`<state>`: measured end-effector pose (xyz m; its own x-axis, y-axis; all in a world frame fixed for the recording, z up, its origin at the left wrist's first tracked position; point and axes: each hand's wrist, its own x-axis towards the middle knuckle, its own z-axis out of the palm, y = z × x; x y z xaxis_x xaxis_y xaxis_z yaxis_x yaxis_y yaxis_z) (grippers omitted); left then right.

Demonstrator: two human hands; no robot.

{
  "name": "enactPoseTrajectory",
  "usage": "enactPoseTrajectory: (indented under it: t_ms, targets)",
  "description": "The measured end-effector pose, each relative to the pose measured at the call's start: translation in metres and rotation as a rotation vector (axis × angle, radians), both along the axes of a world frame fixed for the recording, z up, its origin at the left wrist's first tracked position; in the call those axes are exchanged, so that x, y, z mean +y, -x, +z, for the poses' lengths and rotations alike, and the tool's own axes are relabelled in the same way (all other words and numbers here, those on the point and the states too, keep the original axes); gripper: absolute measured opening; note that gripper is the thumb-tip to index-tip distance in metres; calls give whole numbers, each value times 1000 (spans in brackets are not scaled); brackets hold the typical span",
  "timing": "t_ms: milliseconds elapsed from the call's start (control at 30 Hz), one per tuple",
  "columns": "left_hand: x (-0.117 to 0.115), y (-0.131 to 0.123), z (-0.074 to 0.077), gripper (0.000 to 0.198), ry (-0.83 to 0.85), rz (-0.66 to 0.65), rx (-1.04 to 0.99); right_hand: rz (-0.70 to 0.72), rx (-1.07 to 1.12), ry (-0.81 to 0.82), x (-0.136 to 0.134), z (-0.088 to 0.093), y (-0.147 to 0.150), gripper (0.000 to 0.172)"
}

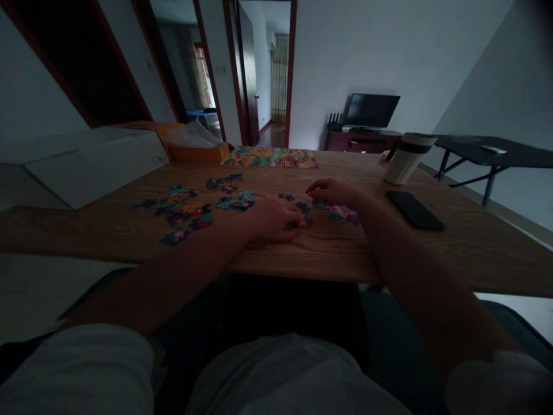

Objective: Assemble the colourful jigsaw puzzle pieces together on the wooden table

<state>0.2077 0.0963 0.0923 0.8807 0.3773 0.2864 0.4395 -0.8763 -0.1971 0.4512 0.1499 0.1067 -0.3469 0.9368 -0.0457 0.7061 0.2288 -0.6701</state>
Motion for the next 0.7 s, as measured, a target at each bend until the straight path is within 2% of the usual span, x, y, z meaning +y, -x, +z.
enactPoseTrajectory:
  t_ms: [167,333,700]
  targets:
    - [14,9,1,36,205,112,-24,149,-190,86,7,-10,-5,23]
    - [19,4,-3,36,242,162,-18,266,-301,198,4,-9,-8,29]
    - [20,6,-4,33,225,107,-32,197,-354,72,0,-9,2,19]
